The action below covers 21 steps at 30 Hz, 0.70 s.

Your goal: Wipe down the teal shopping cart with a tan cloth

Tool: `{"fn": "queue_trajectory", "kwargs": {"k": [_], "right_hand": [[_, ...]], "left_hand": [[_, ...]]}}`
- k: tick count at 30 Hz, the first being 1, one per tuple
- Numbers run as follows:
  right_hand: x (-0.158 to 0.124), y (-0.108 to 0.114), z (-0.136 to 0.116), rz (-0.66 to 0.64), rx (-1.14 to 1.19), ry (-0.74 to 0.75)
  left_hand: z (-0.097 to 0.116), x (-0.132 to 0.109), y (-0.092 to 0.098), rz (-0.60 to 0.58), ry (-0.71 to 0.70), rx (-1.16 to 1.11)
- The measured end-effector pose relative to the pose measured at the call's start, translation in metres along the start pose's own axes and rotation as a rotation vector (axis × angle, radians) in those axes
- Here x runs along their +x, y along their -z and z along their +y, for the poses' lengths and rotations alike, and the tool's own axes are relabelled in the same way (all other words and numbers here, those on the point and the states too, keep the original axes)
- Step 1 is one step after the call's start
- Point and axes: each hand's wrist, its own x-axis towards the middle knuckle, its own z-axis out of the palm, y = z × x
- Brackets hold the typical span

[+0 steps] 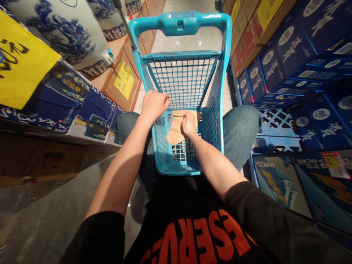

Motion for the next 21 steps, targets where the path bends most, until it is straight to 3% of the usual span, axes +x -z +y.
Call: {"fn": "queue_trajectory", "kwargs": {"k": [2, 4, 6, 9, 11, 17, 19, 21], "right_hand": [[0.005, 0.001, 0.005, 0.082, 0.107, -0.156], [0.005, 0.001, 0.009, 0.060, 0.127, -0.199], [0.000, -0.001, 0.009, -0.032, 0.053, -0.085], [-0.010, -0.005, 0.003, -0.248, -0.101, 0.256], [-0.013, -0.006, -0.003, -0.339, -0.156, 0.359], [-0.012, -0.001, -0.016, -0.235, -0.202, -0.101], [-0.012, 0.003, -0.017, -0.168, -0.235, -0.067], [-0.012, 0.005, -0.017, -0.160, -0.239, 0.133]], "left_hand": [[0.001, 0.000, 0.000, 0.000, 0.004, 0.004], [0.002, 0.000, 0.000, 0.007, 0.011, -0.008], [0.002, 0.000, -0.001, 0.013, 0.018, -0.019], [0.001, 0.001, -0.001, 0.015, 0.016, -0.019], [0.001, 0.001, -0.001, 0.014, 0.011, -0.018], [0.002, -0.001, 0.001, 0.005, 0.005, -0.020], [0.002, -0.001, 0.001, 0.007, -0.001, -0.018], [0.002, -0.001, 0.001, 0.007, 0.003, -0.018]]}}
